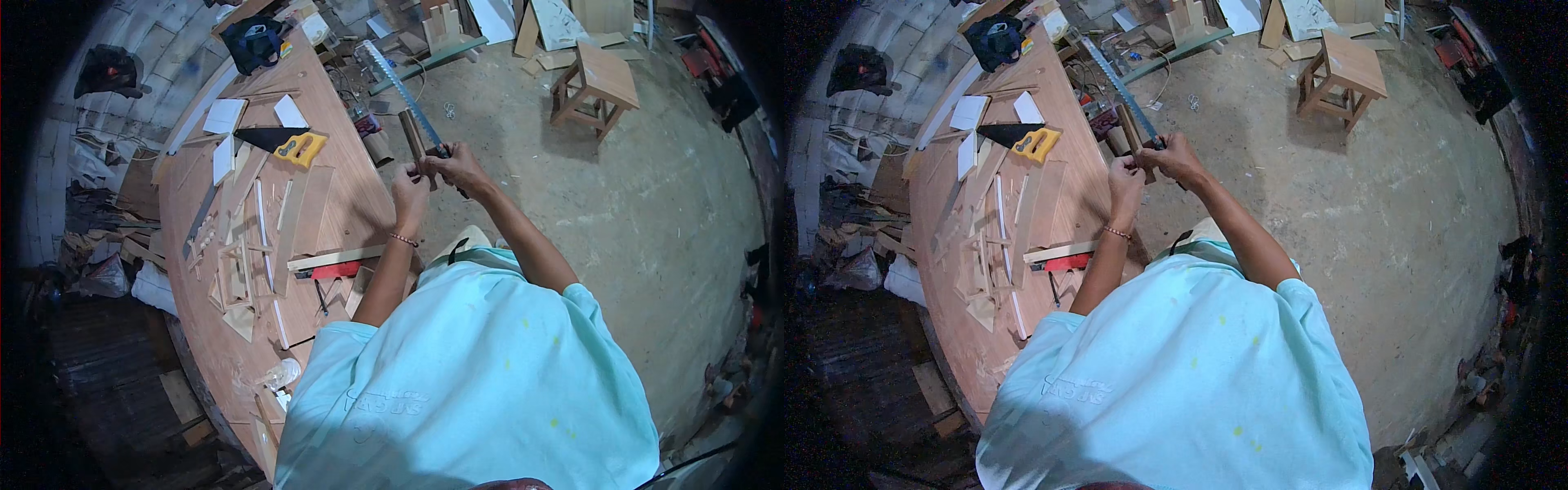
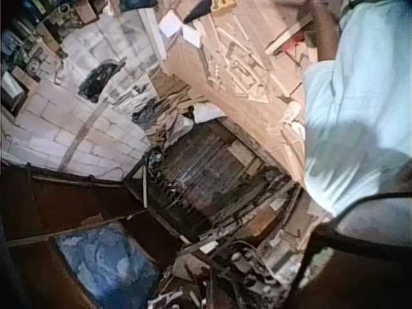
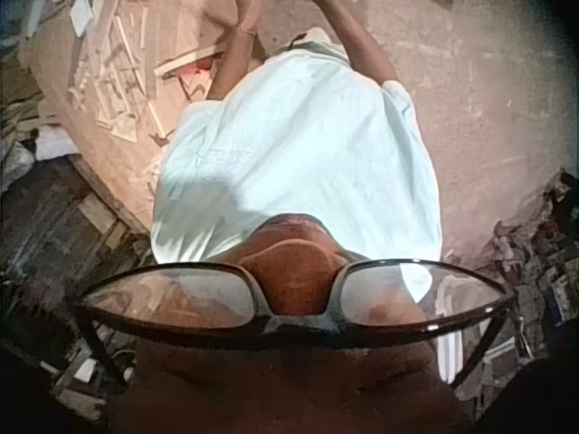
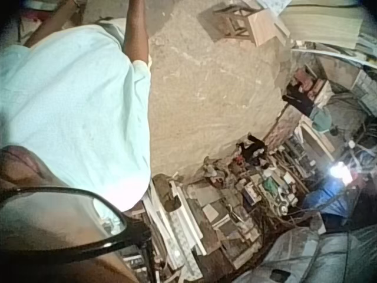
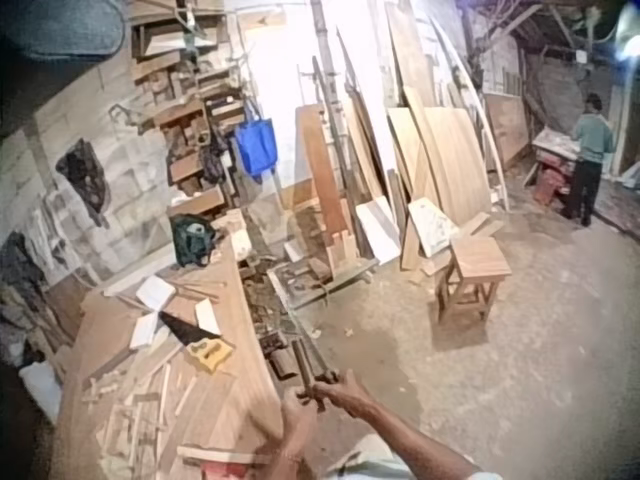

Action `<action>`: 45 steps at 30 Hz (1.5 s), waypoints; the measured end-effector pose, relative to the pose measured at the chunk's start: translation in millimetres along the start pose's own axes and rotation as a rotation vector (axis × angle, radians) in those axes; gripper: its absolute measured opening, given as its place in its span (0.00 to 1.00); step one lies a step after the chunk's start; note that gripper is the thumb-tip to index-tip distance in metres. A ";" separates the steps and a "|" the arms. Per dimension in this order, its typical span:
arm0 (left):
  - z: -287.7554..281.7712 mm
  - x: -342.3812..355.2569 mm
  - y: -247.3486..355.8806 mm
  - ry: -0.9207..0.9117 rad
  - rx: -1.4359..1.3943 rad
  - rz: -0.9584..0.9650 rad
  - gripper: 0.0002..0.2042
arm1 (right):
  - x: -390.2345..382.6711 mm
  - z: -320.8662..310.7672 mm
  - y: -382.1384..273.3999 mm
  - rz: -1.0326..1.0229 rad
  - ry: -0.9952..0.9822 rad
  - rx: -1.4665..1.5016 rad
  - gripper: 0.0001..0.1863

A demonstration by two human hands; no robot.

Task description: The recorder marks a small piece of wood with a pencil and then uses a hacksaw blade to carefully cut or notch it on a workbench.

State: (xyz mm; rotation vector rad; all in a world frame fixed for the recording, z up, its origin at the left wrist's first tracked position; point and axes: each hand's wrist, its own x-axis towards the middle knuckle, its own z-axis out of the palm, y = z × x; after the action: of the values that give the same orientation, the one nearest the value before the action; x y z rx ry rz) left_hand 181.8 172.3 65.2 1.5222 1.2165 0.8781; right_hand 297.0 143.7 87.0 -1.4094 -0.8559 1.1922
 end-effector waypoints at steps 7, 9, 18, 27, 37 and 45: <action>-12.8 10.2 1.9 -0.331 -0.444 0.036 0.11 | 5.6 -6.8 -4.2 0.007 -0.081 -0.094 0.09; -17.3 12.8 3.4 -0.347 -0.525 -0.027 0.11 | 0.6 -8.2 -15.7 0.008 -0.109 -0.130 0.09; -34.2 31.6 0.9 -0.246 -0.648 -0.198 0.04 | 8.2 -9.1 -5.3 0.024 -0.226 -0.162 0.14; -48.4 19.0 -17.8 -0.086 -0.816 -0.209 0.05 | 15.4 -9.8 6.5 0.045 -0.155 -0.329 0.18; -90.3 23.6 -65.9 0.169 0.190 0.275 0.15 | 56.3 6.0 53.4 -0.191 -0.207 -0.702 0.12; -84.9 26.5 -108.1 -0.134 0.706 0.409 0.11 | 68.3 34.8 88.8 -0.153 -0.223 -0.743 0.09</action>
State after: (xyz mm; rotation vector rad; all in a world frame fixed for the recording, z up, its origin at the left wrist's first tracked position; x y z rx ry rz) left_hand 79.5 222.6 -15.8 2.4187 1.1956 0.6017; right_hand 271.2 200.5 -12.3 -1.7603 -1.6487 0.9571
